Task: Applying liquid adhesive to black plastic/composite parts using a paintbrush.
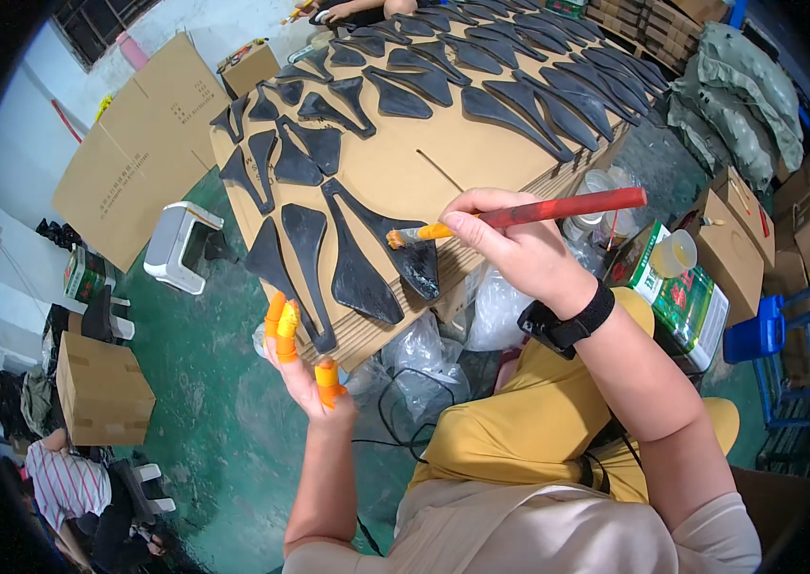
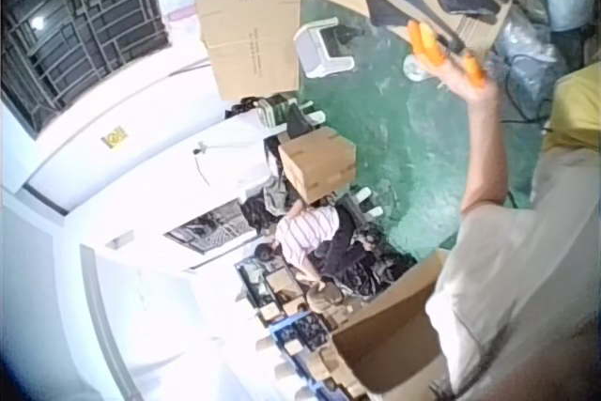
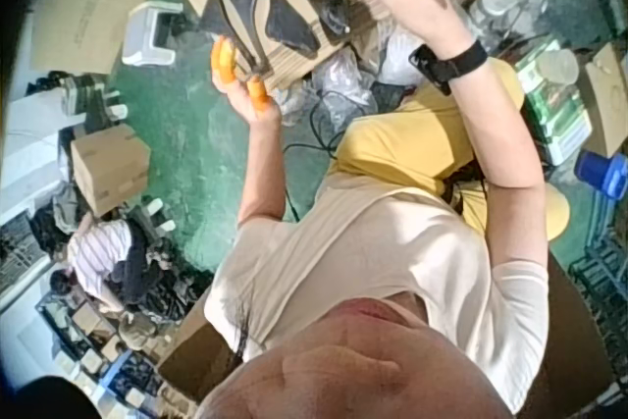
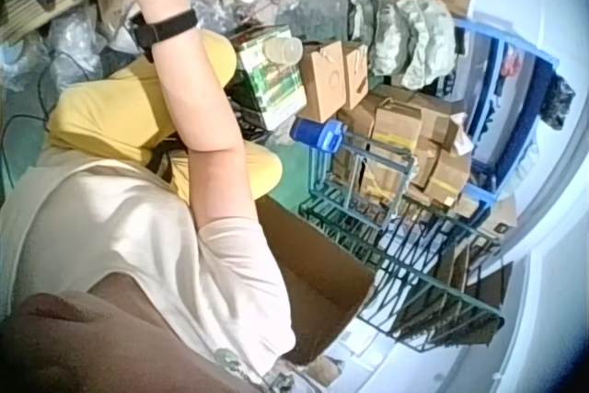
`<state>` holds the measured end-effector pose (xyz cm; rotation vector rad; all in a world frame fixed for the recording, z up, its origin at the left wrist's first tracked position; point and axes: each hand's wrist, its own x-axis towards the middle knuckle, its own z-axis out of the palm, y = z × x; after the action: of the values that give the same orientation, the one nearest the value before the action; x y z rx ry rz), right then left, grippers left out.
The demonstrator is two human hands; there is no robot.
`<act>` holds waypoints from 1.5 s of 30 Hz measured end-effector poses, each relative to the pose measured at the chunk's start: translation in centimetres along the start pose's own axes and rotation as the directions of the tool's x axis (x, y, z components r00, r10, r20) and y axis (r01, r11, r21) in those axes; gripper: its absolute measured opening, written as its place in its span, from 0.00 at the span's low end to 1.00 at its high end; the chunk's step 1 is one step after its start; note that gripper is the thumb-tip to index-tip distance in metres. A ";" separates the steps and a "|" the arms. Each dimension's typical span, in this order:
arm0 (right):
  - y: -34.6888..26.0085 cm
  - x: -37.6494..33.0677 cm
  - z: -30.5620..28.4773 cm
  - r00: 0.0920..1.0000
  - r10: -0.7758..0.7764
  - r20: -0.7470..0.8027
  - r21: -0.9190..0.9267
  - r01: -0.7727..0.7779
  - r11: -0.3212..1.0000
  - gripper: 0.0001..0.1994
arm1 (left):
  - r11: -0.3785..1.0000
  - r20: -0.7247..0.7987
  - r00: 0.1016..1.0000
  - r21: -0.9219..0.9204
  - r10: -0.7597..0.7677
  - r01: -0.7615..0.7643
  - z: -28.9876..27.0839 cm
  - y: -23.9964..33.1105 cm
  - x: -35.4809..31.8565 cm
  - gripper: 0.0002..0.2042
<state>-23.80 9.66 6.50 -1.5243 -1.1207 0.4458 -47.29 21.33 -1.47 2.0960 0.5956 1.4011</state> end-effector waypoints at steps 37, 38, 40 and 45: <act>-1.7 -21.8 -27.4 0.516 0.193 -0.834 0.240 0.025 0.970 0.12 | 0.162 0.614 0.789 -0.777 -0.022 0.609 19.3 16.0 -1.0 0.27; -1.3 -23.5 -28.7 0.476 0.167 -0.864 0.207 0.033 0.978 0.11 | 0.162 0.603 0.798 -0.785 -0.025 0.598 20.0 17.0 -1.0 0.27; -1.2 -25.9 -30.1 0.385 0.170 -0.907 0.199 0.037 0.979 0.10 | 0.155 0.647 0.761 -0.758 0.055 0.634 21.4 17.6 -1.3 0.28; 4.9 -30.8 -34.3 0.290 0.214 -0.933 0.117 -0.318 0.941 0.10 | 0.088 0.630 0.772 -0.776 0.085 0.624 23.8 22.1 -4.2 0.28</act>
<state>-9.64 -34.36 3.10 -1.6547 0.0896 -0.3325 -25.34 -2.61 2.72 0.9606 -0.2231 0.4885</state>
